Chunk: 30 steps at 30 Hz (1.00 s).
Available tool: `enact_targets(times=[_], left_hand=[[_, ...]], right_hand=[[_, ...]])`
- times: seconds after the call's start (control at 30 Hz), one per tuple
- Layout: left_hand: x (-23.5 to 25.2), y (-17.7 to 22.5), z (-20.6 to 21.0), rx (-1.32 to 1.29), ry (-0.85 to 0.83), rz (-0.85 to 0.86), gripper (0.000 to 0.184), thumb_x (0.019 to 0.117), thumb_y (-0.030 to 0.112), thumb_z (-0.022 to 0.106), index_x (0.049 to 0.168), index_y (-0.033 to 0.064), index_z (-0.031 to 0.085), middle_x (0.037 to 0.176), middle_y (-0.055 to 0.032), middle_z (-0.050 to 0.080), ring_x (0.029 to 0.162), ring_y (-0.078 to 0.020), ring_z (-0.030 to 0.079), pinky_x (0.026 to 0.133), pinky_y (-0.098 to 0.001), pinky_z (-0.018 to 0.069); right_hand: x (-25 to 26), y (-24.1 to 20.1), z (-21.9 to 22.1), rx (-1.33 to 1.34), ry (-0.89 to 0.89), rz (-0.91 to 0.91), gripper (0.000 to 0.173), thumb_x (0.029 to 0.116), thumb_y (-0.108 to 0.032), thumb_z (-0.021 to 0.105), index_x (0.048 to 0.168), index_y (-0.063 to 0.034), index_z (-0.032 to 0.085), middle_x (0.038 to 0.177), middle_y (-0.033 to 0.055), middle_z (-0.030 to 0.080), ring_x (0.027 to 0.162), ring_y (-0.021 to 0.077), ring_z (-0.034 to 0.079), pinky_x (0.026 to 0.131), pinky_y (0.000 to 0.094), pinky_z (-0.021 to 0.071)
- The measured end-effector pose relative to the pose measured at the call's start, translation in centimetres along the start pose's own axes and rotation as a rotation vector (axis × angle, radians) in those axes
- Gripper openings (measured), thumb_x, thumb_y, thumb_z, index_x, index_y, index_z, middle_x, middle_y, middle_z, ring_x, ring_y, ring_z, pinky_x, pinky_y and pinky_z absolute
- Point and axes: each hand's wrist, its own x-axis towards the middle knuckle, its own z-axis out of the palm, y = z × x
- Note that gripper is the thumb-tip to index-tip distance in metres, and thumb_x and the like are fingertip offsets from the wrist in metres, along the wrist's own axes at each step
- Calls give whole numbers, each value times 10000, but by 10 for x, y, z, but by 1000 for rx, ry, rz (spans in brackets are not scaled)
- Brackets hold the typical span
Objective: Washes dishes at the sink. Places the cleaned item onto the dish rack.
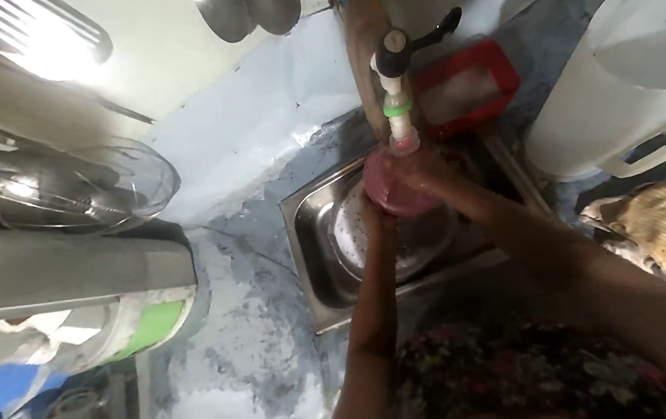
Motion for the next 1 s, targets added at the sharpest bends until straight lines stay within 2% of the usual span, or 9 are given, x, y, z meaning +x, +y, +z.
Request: enact_targets(times=[0.17,0.27,0.37,0.47,0.53,0.6,0.77,0.9,1.0], left_hand=[[7,-18,-18,-101,-23,-51,503,1109,446,192,1360,123,485,1200,-89,634,1093,-197,630,919,-441,554],[2,-35,-5,-104,-46,-158,507,1108,450,184,1314,121,511,1138,-70,643,1040,-175,634,888,-414,555],[11,-49,11,66,-139,-370,450,1109,430,226,1203,118,536,970,-66,661,849,-181,662,718,-385,580],[21,-41,32,188,-198,-410,534,1104,497,206,1250,102,534,975,-116,662,820,-232,662,681,-420,585],[25,-30,38,211,-201,-452,661,1069,606,157,1247,91,531,963,-145,650,787,-261,650,643,-432,569],[32,-23,30,180,-310,-485,700,1042,646,158,1252,110,556,1006,-134,675,847,-254,669,699,-450,584],[18,-16,4,229,-265,-403,367,1102,381,336,1225,119,561,978,-44,671,858,-146,665,748,-353,582],[19,-28,-25,106,-251,-205,457,1103,442,327,1416,152,492,1211,-65,665,1078,-170,657,911,-404,569],[14,-32,-24,82,-242,-129,507,1106,479,267,1483,181,429,1300,-73,634,1149,-191,636,952,-432,557]], right_hand=[[0,28,-19,656,13,354,451,1050,-340,577,1390,-44,586,1366,168,610,1257,241,574,1073,463,457],[-22,38,-40,647,67,345,579,953,-358,722,1384,-15,543,1297,189,628,1168,251,624,1017,459,513],[-50,35,-74,296,106,186,633,922,-396,745,1373,-9,528,1218,227,656,1118,331,654,981,542,515],[-73,28,-87,11,68,56,695,874,-389,793,1390,-11,521,1197,277,664,1078,467,662,906,681,502],[-85,29,-79,-103,69,-87,694,850,-380,815,1360,13,556,1239,273,655,1116,468,651,919,668,502],[-88,47,-60,-271,100,-323,555,896,-365,767,1295,-3,635,1280,258,663,1203,465,626,1019,648,472],[-87,75,-4,-449,186,-733,202,935,-107,663,1122,-132,737,1062,126,728,1030,377,668,892,588,489],[-74,50,-12,-247,-301,-513,260,1002,-217,615,1120,-12,722,1181,206,693,1155,414,643,955,609,507],[-36,27,-21,-338,-404,-107,378,1026,-129,578,1361,46,592,1424,292,533,1384,479,454,1098,647,399]])
